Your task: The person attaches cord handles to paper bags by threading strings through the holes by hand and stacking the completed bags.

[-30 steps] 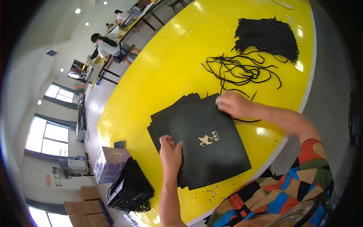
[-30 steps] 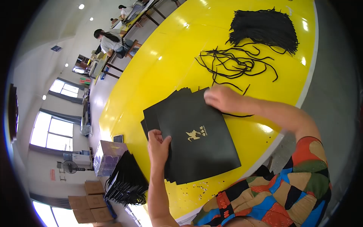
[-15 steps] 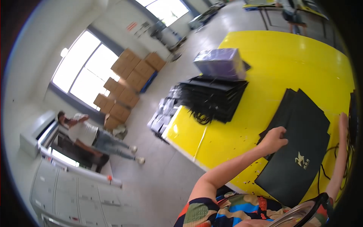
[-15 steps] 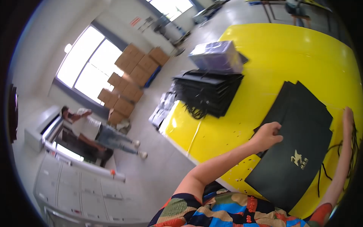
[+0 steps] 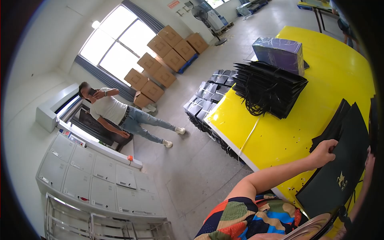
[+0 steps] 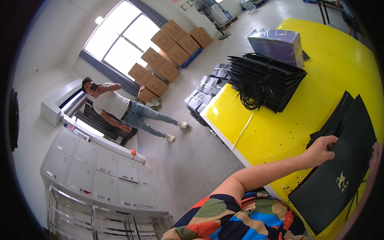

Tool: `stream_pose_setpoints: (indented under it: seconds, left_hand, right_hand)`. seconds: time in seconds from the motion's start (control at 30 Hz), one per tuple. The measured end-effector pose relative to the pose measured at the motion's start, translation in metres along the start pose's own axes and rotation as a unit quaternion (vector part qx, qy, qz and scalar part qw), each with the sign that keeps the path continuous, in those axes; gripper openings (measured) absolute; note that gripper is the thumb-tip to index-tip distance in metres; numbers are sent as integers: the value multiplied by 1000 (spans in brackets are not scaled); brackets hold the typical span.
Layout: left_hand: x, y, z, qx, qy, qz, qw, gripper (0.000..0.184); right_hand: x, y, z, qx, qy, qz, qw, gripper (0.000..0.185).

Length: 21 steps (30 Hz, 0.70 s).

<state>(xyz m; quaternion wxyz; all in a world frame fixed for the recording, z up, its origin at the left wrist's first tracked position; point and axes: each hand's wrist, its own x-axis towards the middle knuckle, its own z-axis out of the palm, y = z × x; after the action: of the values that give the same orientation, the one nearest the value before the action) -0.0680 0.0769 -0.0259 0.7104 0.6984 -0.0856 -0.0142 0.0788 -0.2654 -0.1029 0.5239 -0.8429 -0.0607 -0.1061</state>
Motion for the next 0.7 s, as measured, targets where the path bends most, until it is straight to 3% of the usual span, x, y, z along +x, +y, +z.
stream_pose_setpoints:
  seconds: [0.07,0.1,0.13,0.2,0.27,0.37,0.4,0.5,0.57,0.7]
  left_hand:
    - [-2,-12,2,-2,1,41,999,34]
    - [-6,-10,0,1,13,48,999,36]
    - [-7,-11,-3,-20,-1,58,998,36]
    - [-14,-2,-9,26,-23,51,998,40]
    - [-18,3,-14,-29,-55,22,998,39]
    - [-31,28,-15,-79,-59,-31,995,38]
    - [-33,25,-18,-91,-60,-32,994,39]
    - [-47,34,-22,-93,-23,-47,994,43]
    - [-51,36,-24,-98,-15,-29,995,44]
    - [-54,39,-26,-44,-13,-1,999,48]
  right_hand:
    - [-34,-26,24,72,-6,62,995,23]
    - [-49,-37,38,148,-32,48,987,31]
    - [-71,-84,51,183,-61,9,981,26]
    - [-102,-163,65,125,-108,-15,986,14]
    - [-117,-201,77,62,-94,-87,990,13]
    - [-134,-214,81,55,-115,-116,985,13]
    - [-137,-225,77,39,-153,-55,986,13]
    - [-148,-228,87,5,-124,-155,980,13]
    - [-152,-232,90,-3,-131,-160,978,16]
    - [-147,-241,88,59,-177,-78,979,12]
